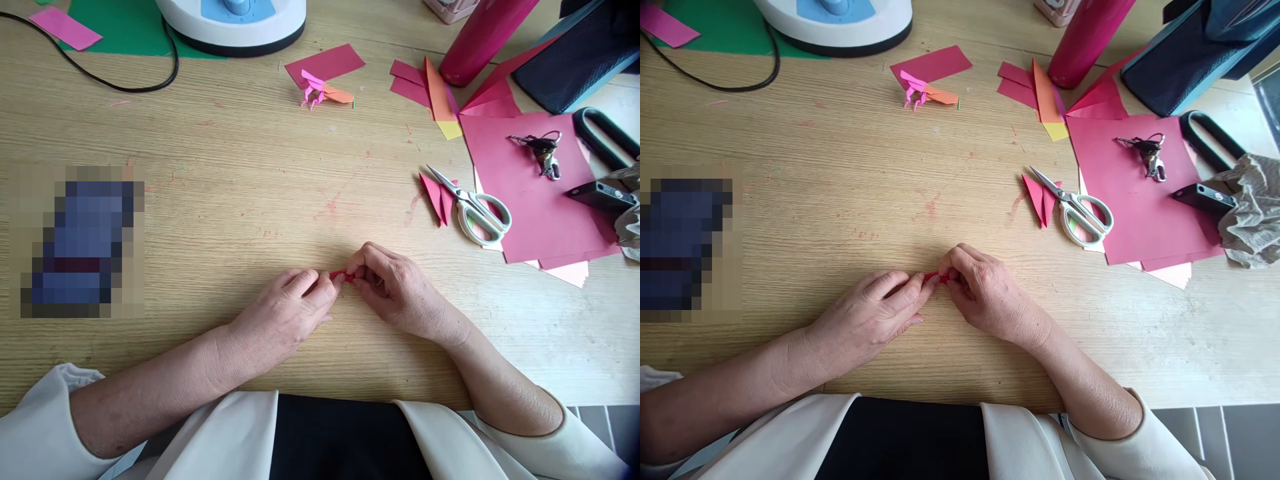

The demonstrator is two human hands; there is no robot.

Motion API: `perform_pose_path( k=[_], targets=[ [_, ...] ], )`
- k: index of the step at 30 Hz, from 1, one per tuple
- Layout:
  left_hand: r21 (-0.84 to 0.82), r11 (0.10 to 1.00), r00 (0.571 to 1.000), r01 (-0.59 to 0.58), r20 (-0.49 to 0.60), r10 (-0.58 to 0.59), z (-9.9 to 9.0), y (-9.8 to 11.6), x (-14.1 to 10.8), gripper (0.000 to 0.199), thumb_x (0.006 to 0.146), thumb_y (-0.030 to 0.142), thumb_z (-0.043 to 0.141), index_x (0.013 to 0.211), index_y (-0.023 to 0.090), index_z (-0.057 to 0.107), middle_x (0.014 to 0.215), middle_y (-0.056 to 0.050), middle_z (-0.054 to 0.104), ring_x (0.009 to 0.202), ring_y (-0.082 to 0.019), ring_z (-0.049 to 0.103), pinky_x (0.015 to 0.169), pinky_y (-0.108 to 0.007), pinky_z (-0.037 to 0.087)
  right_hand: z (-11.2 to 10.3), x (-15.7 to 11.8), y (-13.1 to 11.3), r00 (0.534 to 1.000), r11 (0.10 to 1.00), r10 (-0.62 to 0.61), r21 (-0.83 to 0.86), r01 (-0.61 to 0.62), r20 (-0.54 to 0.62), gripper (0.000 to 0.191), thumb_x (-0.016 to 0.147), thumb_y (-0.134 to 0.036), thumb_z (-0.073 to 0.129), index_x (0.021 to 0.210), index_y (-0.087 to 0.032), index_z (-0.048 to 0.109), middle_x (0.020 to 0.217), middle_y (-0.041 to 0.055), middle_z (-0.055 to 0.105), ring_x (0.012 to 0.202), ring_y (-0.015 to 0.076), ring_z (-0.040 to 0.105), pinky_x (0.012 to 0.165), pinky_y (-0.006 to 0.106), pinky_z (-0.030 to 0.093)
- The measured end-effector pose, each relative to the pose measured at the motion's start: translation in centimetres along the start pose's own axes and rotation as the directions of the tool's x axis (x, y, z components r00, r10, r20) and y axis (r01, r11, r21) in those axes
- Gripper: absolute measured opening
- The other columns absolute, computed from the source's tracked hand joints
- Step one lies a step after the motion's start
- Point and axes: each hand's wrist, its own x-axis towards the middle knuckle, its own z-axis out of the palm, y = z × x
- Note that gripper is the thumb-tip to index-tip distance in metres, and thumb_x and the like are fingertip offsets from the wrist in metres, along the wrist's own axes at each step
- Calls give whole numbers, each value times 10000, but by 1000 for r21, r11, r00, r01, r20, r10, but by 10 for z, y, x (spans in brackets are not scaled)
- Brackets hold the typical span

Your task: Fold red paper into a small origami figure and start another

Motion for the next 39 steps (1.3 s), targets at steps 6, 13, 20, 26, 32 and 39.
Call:
perform_pose_path(
  k=[6,13,20,26,32,39],
  targets=[
    [19,1000,999,-16,28,16,-1,0,-1,347,985,218,510,1279,50,590,1067,-69,640,887,-208,529,825,-362,495,2,0,0,1000,1000,4,-12,-4,-2,225,822,23,535,898,-189,533,846,2,560,686,114,511,642,245,395],
    [67,997,996,-29,83,23,-4,1,-3,410,982,280,531,1326,61,575,1137,-93,644,903,-222,542,829,-368,507,0,0,1,1000,1000,-6,-22,6,11,219,834,10,527,917,-193,533,863,11,568,712,124,520,648,249,401],
    [99,995,997,23,73,-31,-7,8,2,389,967,265,561,1305,79,608,1128,-96,667,862,-216,576,784,-349,537,1,0,-1,1000,999,-14,-35,14,8,229,827,8,511,908,-206,513,867,20,574,714,138,523,646,261,400],
    [123,991,997,55,48,-61,-6,12,0,353,990,224,509,1299,88,611,1152,-95,673,831,-190,586,739,-320,546,2,0,-2,1000,999,-1,-42,1,3,212,832,2,509,901,-199,513,857,18,556,701,133,506,639,260,390],
    [99,993,991,70,105,-80,-9,12,-3,439,993,264,519,1394,84,535,1198,-120,653,910,-210,580,843,-341,527,1,1,-2,1000,999,-8,-46,8,6,222,822,9,499,898,-200,507,850,17,541,703,136,507,646,261,395],
    [80,994,989,75,121,-84,-7,13,1,456,944,303,610,1327,57,595,1153,-137,640,913,-241,541,808,-374,501,2,-1,-2,1000,999,-18,-47,18,-1,232,824,10,498,911,-205,506,865,19,550,730,144,515,661,265,399]
  ],
)
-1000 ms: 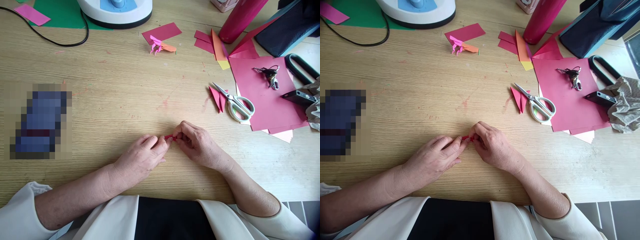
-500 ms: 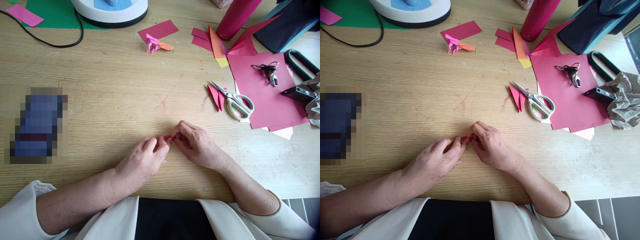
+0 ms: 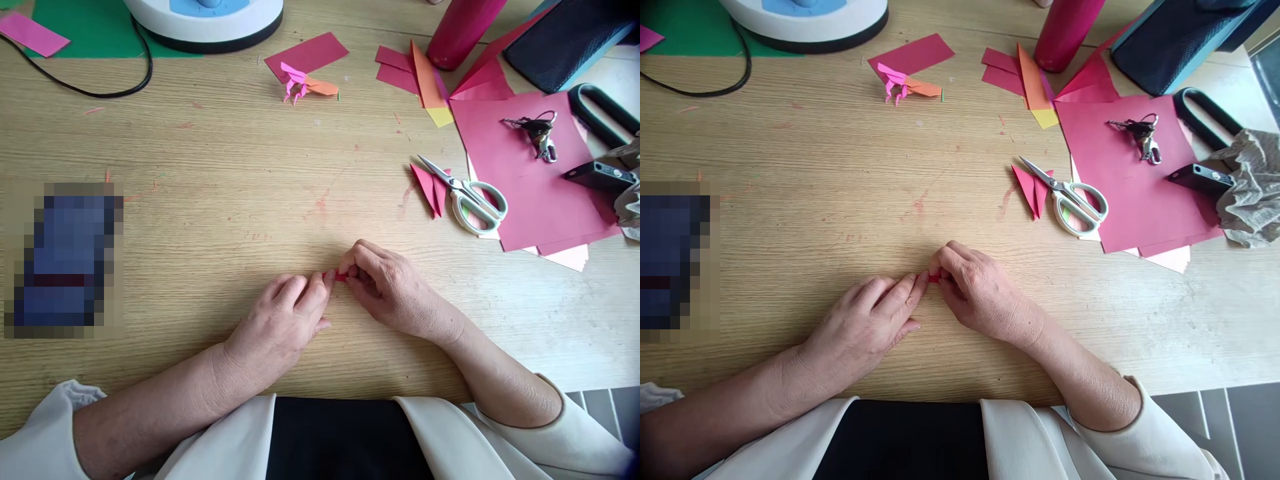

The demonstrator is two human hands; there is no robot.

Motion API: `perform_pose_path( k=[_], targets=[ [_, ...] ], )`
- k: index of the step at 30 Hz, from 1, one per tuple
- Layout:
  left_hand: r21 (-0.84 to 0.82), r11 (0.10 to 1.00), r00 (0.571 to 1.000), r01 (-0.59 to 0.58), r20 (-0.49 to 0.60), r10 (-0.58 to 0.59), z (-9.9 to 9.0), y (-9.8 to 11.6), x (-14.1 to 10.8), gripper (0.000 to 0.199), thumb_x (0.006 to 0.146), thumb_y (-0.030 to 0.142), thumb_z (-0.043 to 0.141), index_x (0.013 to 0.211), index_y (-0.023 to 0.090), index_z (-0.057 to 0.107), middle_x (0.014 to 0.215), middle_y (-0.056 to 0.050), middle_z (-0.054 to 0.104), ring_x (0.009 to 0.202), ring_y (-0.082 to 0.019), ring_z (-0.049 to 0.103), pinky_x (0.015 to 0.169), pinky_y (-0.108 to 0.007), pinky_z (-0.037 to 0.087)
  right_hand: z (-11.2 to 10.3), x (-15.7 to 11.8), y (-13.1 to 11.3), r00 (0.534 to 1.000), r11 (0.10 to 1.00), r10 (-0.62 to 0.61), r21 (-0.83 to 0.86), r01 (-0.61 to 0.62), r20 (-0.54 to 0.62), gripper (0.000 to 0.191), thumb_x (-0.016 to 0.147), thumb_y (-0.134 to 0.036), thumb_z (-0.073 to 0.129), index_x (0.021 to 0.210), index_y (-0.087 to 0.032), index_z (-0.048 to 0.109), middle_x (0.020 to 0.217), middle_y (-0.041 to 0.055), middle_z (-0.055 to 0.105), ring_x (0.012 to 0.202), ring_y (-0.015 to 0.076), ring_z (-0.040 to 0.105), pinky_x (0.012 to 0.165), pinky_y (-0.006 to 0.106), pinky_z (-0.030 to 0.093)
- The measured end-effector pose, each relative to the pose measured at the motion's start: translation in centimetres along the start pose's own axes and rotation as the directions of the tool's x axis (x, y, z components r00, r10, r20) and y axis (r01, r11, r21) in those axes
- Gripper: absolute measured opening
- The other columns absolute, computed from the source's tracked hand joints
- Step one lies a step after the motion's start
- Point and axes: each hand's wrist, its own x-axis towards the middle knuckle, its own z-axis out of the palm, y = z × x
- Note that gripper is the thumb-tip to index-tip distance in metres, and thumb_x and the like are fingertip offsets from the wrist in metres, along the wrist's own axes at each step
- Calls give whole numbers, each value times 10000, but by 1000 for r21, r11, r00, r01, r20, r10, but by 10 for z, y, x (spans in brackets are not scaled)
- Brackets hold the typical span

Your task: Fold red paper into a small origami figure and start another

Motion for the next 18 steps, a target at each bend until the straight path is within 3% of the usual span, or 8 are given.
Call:
perform_pose_path(
  k=[3,8,14,18],
  targets=[
    [34,999,999,-38,-7,38,2,1,1,415,961,322,582,1278,58,632,1160,-137,634,901,-234,523,794,-361,490,1,0,1,1000,1000,3,1,-3,-8,236,821,15,489,904,-205,507,858,19,546,719,143,512,652,266,393],
    [1,1000,999,-21,40,21,3,3,0,562,928,457,604,1335,69,583,1234,-152,597,955,-264,513,858,-402,470,3,0,1,999,1000,-12,4,12,-35,225,825,10,498,885,-207,493,852,15,549,705,137,506,646,262,393],
    [-18,1000,998,-1,60,2,-4,3,4,464,928,400,623,1276,94,617,1138,-117,627,945,-243,527,854,-372,470,1,-3,5,997,997,-24,65,29,-68,194,858,-10,516,909,-196,527,833,-2,538,679,115,502,618,239,402],
    [-47,998,998,31,46,-29,-4,3,2,505,938,352,609,1372,105,536,1153,-114,626,974,-251,538,852,-389,481,-5,-8,9,994,999,-38,23,41,-104,142,890,-70,561,966,-189,582,911,27,548,714,121,529,637,246,439]
  ],
)
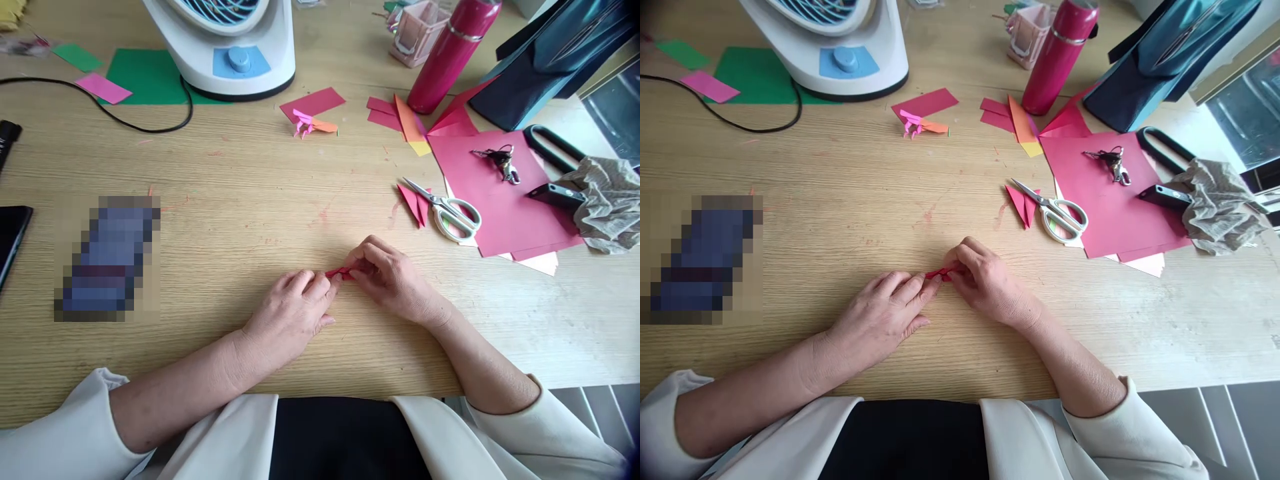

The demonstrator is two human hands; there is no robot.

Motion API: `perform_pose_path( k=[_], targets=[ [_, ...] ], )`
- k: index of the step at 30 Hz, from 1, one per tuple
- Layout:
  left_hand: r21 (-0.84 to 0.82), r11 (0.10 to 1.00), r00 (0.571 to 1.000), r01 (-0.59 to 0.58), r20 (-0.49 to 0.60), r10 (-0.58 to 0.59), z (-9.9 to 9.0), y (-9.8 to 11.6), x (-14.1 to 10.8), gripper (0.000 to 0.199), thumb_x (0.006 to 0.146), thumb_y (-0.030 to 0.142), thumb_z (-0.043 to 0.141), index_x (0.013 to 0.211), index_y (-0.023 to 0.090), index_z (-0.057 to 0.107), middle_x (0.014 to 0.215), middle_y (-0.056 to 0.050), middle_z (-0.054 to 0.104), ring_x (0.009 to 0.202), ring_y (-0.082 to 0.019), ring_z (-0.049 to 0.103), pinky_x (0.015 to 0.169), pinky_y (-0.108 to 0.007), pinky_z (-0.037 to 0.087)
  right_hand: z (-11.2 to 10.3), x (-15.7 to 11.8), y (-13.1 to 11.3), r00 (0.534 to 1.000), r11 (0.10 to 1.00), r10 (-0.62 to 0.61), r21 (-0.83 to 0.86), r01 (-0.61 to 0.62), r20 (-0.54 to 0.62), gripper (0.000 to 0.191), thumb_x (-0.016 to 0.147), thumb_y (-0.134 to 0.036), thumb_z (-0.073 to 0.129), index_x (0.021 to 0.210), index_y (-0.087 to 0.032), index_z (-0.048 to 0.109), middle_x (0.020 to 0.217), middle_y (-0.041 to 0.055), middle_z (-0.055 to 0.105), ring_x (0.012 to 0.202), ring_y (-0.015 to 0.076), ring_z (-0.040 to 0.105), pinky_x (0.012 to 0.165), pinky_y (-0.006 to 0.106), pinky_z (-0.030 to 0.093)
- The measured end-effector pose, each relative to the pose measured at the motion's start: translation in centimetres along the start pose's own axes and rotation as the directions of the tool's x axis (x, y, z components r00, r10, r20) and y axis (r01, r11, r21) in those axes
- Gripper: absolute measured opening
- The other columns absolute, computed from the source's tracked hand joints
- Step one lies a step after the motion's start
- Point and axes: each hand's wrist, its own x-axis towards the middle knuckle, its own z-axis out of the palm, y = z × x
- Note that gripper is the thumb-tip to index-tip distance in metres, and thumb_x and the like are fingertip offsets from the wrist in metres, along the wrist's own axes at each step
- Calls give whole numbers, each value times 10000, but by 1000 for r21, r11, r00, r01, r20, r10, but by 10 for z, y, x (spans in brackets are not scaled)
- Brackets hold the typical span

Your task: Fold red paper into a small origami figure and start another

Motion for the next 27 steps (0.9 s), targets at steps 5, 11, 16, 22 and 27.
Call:
perform_pose_path(
  k=[5,11,16,22,27],
  targets=[
    [-56,998,993,-10,-121,3,7,-5,0,470,970,167,508,1430,102,444,1040,-95,641,919,-226,562,834,-376,486,-1,-4,0,1000,988,-5,-154,8,18,119,859,-162,670,957,-171,604,963,63,531,783,160,554,709,293,477],
    [-309,947,982,87,-134,-134,7,-12,28,91,948,186,573,1003,149,635,919,-51,607,866,-191,589,789,-318,484,9,-6,0,999,974,-39,-223,32,-31,109,860,-168,670,853,-179,563,908,51,539,807,170,527,742,297,443],
    [-588,796,975,143,-53,-214,2,-20,46,137,871,128,638,742,158,602,780,0,594,719,-137,563,654,-253,425,6,-8,0,1000,997,1,-83,-3,-31,116,824,-91,643,828,-178,565,792,1,579,722,136,513,683,265,404],
    [-891,351,920,288,155,-361,1,-22,55,190,812,282,706,705,159,609,622,40,586,570,-93,514,542,-207,382,-1,-6,15,975,853,213,500,-152,-68,155,861,-300,679,885,-161,615,774,9,640,675,123,557,613,251,423],
    [-941,203,932,271,204,-299,2,-26,65,198,769,328,745,793,153,655,686,24,623,604,-90,525,557,-201,405,-2,-3,21,958,706,281,687,-172,-49,279,806,-400,762,809,-161,620,745,9,648,674,121,568,629,257,440]
  ],
)
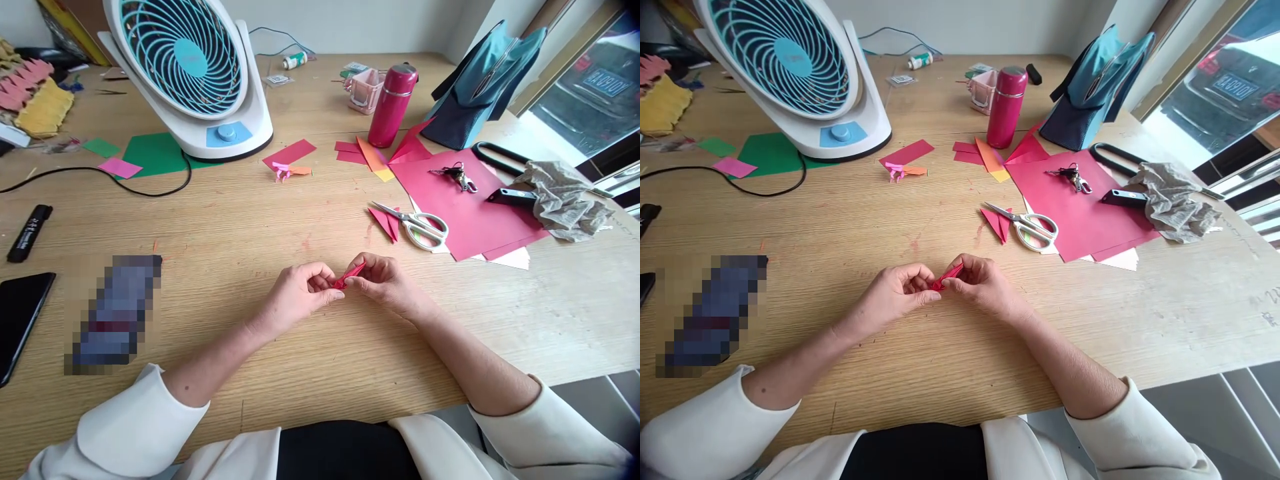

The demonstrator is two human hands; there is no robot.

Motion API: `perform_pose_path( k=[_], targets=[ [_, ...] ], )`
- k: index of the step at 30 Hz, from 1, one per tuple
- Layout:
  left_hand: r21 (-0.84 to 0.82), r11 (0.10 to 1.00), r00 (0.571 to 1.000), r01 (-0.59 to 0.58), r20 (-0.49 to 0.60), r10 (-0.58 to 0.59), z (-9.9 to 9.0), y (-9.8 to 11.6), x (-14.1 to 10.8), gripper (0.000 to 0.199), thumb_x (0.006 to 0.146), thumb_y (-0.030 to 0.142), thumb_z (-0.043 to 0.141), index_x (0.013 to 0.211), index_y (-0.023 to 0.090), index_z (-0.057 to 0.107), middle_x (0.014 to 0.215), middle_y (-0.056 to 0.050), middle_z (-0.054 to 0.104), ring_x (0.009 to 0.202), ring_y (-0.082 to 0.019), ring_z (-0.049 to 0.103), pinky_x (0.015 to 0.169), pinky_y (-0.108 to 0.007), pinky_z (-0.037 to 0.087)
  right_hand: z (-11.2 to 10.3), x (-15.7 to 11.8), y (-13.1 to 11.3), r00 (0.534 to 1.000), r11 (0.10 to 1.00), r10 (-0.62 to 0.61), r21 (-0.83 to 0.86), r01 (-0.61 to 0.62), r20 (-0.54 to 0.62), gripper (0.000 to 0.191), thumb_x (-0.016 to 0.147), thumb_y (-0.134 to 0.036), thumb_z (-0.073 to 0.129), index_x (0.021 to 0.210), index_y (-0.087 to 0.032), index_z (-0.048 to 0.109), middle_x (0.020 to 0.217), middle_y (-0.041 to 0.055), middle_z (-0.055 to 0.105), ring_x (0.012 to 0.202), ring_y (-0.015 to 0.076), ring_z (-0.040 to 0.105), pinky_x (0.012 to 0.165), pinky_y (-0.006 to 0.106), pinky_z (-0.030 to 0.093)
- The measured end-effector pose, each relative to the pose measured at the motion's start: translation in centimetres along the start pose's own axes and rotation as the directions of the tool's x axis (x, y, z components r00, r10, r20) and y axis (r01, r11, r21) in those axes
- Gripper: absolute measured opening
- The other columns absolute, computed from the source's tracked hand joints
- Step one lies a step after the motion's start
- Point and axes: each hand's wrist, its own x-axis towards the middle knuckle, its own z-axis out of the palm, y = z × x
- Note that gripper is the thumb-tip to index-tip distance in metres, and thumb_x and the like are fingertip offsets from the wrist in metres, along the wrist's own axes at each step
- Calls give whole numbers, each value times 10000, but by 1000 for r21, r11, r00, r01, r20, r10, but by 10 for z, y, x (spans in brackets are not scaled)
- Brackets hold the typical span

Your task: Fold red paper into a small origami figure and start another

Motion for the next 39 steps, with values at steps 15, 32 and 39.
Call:
perform_pose_path(
  k=[15,32,39],
  targets=[
    [-441,897,1000,5,-7,-9,-3,-1,8,223,811,337,711,847,144,605,712,30,573,512,-54,515,440,-167,450,10,-1,-9,999,996,40,-87,-37,31,267,900,-428,663,885,-165,619,732,-10,591,660,108,503,618,246,391],
    [-291,956,998,-37,32,49,-5,-5,11,194,808,319,712,794,151,619,670,29,586,522,-68,536,439,-164,494,27,-4,-10,998,936,44,-349,-53,-34,151,880,-268,589,765,-173,565,622,-46,461,555,85,373,511,230,289],
    [-231,965,992,-122,8,128,-7,-2,13,185,807,318,697,780,157,610,677,28,592,518,-71,543,449,-173,491,29,-3,-10,999,922,-15,-386,-1,-38,199,919,-337,542,759,-218,548,645,-27,490,563,122,398,529,272,312]
  ],
)
